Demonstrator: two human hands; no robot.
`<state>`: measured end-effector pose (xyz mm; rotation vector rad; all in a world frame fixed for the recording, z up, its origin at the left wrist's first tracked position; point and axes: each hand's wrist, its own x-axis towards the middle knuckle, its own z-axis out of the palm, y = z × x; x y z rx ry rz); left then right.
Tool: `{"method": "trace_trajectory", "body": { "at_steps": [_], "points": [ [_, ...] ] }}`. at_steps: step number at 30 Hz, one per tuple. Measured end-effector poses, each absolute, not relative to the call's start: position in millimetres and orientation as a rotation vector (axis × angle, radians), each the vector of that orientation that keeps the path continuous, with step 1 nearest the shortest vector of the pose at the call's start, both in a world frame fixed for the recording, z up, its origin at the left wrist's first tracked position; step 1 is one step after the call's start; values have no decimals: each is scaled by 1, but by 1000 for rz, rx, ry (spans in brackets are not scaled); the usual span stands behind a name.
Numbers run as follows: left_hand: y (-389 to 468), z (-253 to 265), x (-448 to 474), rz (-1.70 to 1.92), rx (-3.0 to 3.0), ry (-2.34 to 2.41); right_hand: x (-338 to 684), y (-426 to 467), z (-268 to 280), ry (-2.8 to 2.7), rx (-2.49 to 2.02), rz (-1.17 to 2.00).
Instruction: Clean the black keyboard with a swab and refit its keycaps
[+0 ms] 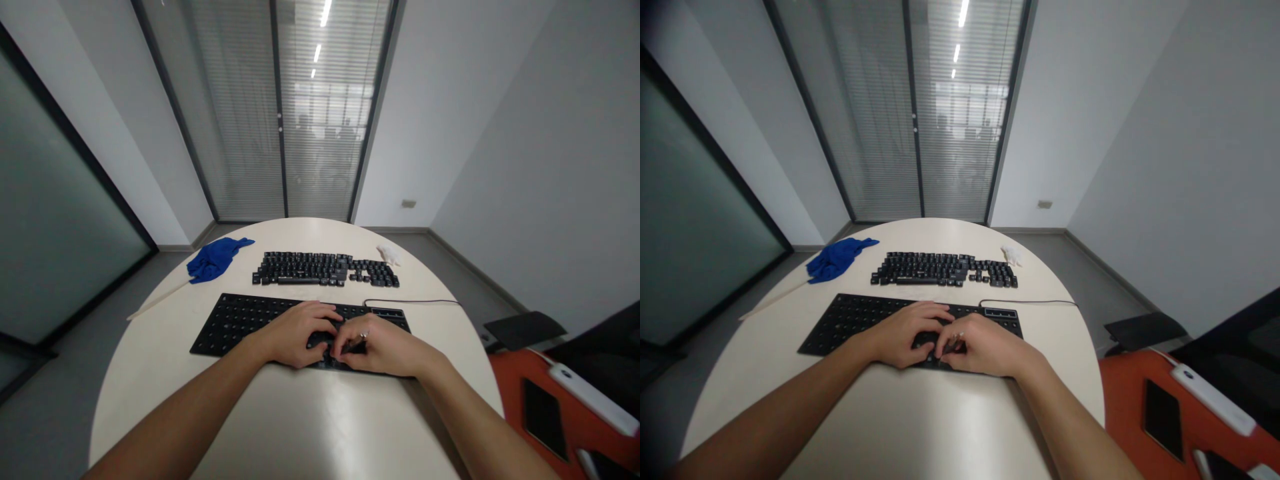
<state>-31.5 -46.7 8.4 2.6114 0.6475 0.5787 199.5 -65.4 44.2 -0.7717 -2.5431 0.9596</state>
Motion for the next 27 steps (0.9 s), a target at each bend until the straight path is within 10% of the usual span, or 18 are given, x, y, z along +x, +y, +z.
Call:
{"method": "trace_trajectory", "body": {
  "at_steps": [27],
  "points": [
    [-47,7,-35,573,2643,605,214,-40,23,-2164,-922,1364]
  ]
}}
